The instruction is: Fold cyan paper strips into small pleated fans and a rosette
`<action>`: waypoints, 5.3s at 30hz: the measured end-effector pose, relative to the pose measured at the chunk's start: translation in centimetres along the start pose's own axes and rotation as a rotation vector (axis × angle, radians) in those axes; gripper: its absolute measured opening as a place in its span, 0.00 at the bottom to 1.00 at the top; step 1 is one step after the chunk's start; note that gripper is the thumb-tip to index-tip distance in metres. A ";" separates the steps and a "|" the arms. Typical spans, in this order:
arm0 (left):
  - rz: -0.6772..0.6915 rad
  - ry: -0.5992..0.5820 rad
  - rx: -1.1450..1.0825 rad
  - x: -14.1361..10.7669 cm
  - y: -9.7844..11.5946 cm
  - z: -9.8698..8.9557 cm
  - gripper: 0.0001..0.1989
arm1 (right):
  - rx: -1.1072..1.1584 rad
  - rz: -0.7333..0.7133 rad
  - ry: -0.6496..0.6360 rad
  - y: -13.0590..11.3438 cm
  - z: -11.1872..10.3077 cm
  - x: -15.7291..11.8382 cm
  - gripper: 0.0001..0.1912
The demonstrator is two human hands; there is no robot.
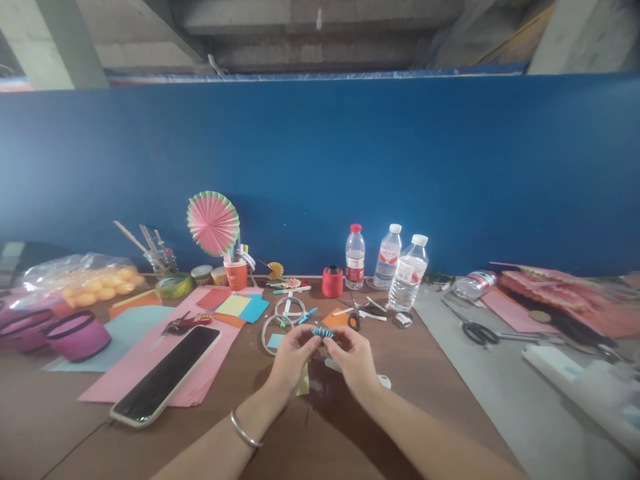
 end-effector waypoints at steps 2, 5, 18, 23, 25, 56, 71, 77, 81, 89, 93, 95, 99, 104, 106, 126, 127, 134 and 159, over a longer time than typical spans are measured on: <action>0.011 0.005 0.008 0.0 0.0 0.0 0.09 | 0.010 0.002 0.000 0.1 0.0 0.0 0.10; 0.014 0.013 0.028 -0.1 0.1 0.0 0.09 | 0.018 0.008 -0.003 0.2 0.0 0.0 0.11; 0.016 0.033 0.032 -0.2 0.4 0.2 0.09 | 0.046 0.026 -0.019 0.3 0.1 -0.1 0.12; 0.023 0.029 0.043 -0.2 0.4 0.2 0.09 | 0.043 0.028 -0.026 0.4 0.0 -0.1 0.12; 0.026 0.023 0.040 -0.2 0.4 0.2 0.08 | 0.048 0.036 -0.028 0.5 0.0 -0.1 0.12; 0.000 0.013 0.150 0.0 0.2 -0.1 0.08 | 0.131 0.113 -0.006 0.2 0.0 0.1 0.16; -0.090 -0.064 0.010 0.2 -0.3 0.0 0.12 | 0.105 0.109 -0.006 0.3 -0.2 0.2 0.12; -0.086 -0.086 -0.026 0.2 -0.4 0.0 0.09 | 0.133 0.106 -0.020 0.5 -0.2 0.4 0.11; -0.117 -0.096 -0.055 0.0 -0.2 0.2 0.09 | 0.180 0.125 -0.022 0.4 0.0 0.4 0.10; -0.183 -0.136 -0.074 -0.1 -0.6 0.1 0.09 | 0.243 0.128 -0.180 0.4 0.2 0.6 0.13; -0.249 -0.188 -0.083 -0.1 -1.0 0.2 0.11 | 0.265 0.081 -0.409 0.1 0.1 0.9 0.13; -0.247 -0.195 -0.063 -0.1 -1.0 0.3 0.11 | 0.272 0.072 -0.425 -0.1 0.0 1.0 0.10; -0.001 -0.137 0.189 -0.4 0.5 0.2 0.10 | 0.358 0.147 -0.303 0.3 -0.2 1.1 0.10; 0.371 -0.062 0.736 -1.6 2.4 0.7 0.12 | 0.414 0.128 -0.224 0.7 -0.2 1.1 0.13; 0.446 -0.007 0.847 -1.9 2.6 0.6 0.07 | 0.419 0.139 -0.236 0.7 -0.1 1.0 0.14; 0.607 0.065 0.932 -1.9 2.8 -0.1 0.05 | 0.147 -0.020 -0.310 -0.4 -0.4 1.1 0.11; 0.605 0.060 0.931 -1.9 2.7 -0.1 0.06 | 0.144 -0.018 -0.298 -0.5 -0.4 1.1 0.09; 0.606 0.040 0.918 -2.0 2.6 -0.1 0.05 | -0.090 -0.202 -0.262 -1.8 -0.6 1.0 0.03; 0.486 0.114 0.815 -1.4 2.9 -0.5 0.08 | 0.278 0.021 -0.259 -0.5 -0.4 1.1 0.19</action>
Point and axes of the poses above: each hand's wrist, its own x-axis towards the middle knuckle, its own z-axis out of the palm, y = z × x, the point moved 3 cm from there along x, towards the middle knuckle, and after that the axes turned 8 degrees about -z, right-handed, at the moved point
